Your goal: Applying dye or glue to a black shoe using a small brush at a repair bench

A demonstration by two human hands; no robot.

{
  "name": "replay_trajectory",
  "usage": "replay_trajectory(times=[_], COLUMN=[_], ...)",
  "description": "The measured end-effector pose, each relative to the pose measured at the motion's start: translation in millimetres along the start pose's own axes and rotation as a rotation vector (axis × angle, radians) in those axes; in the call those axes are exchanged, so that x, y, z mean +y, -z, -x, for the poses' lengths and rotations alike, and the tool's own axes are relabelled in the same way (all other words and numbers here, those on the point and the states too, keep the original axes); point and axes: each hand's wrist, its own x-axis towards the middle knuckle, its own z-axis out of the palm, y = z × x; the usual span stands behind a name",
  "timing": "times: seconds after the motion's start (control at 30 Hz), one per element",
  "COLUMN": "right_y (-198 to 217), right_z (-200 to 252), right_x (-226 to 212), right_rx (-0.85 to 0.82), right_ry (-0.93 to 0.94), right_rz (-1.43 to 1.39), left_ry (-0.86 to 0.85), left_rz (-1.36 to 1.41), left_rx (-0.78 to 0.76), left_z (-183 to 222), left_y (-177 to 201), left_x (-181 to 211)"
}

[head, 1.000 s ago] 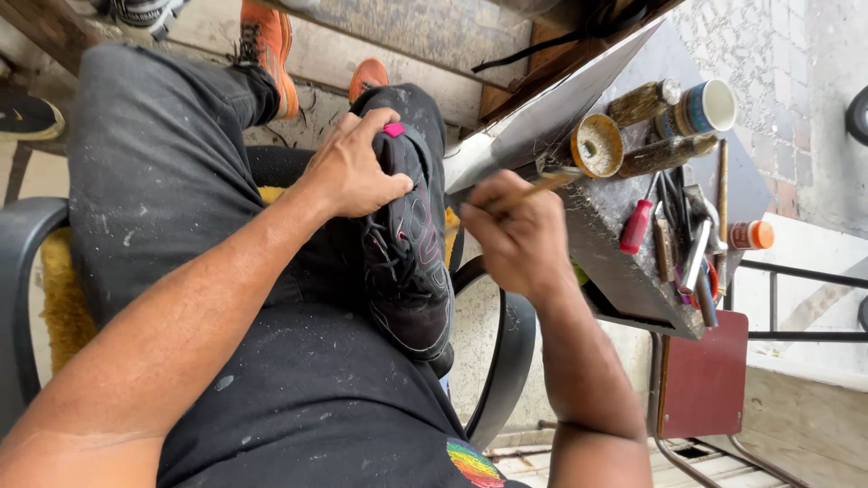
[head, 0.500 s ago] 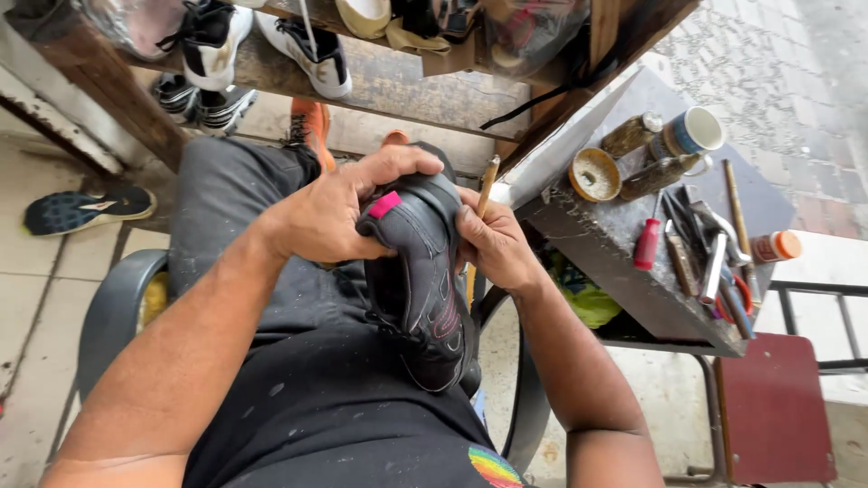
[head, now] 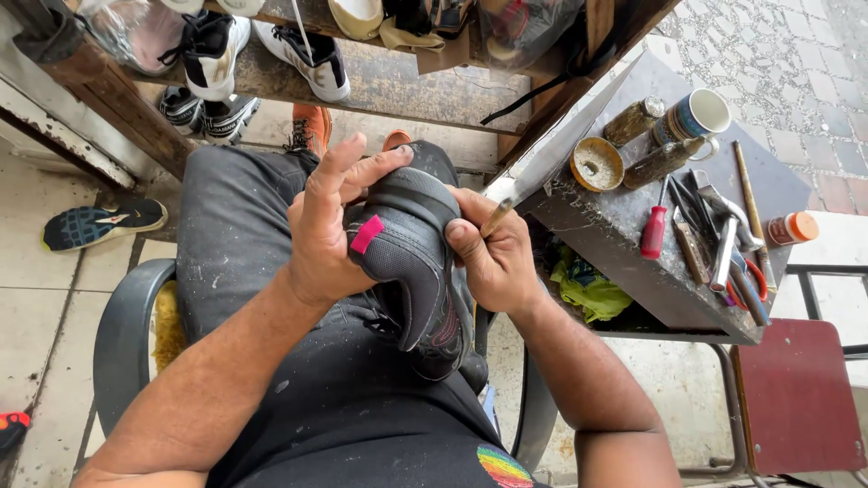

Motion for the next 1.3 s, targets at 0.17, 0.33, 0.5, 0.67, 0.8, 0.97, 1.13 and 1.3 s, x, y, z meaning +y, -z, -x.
replay_trajectory(times=[0.17,0.33,0.5,0.67,0.8,0.97,1.13,1.3], right_y=[15,16,38,46,40,38,38,26], right_z=[-10,-12,-14,-23,-30,-30,-20,-7], right_x=[6,-28,-20,-30,-44,-26,13,48], right_rx=[-0.043,-0.089,-0.208,-0.266,-0.289,-0.27,-0.346,-0.233], right_ry=[-0.06,-0.035,-0.127,-0.222,-0.207,-0.11,-0.023,0.085], right_rz=[-0.035,0.07,0.179,0.233,0.347,0.33,0.087,0.032], left_ry=[-0.105,-0.224,-0.253,-0.23,-0.213,-0.104,0.186,0.299], left_rz=[-0.204,-0.277,-0.304,-0.341,-0.354,-0.25,-0.094,-0.027], left_rx=[-0.159,-0.171,-0.182,-0.207,-0.231,-0.221,-0.189,-0.117], left_z=[-20,-24,-25,-23,-20,-16,-7,1], left_y=[7,-1,-4,-5,-9,-2,5,2], left_x=[20,34,37,37,29,20,5,-11])
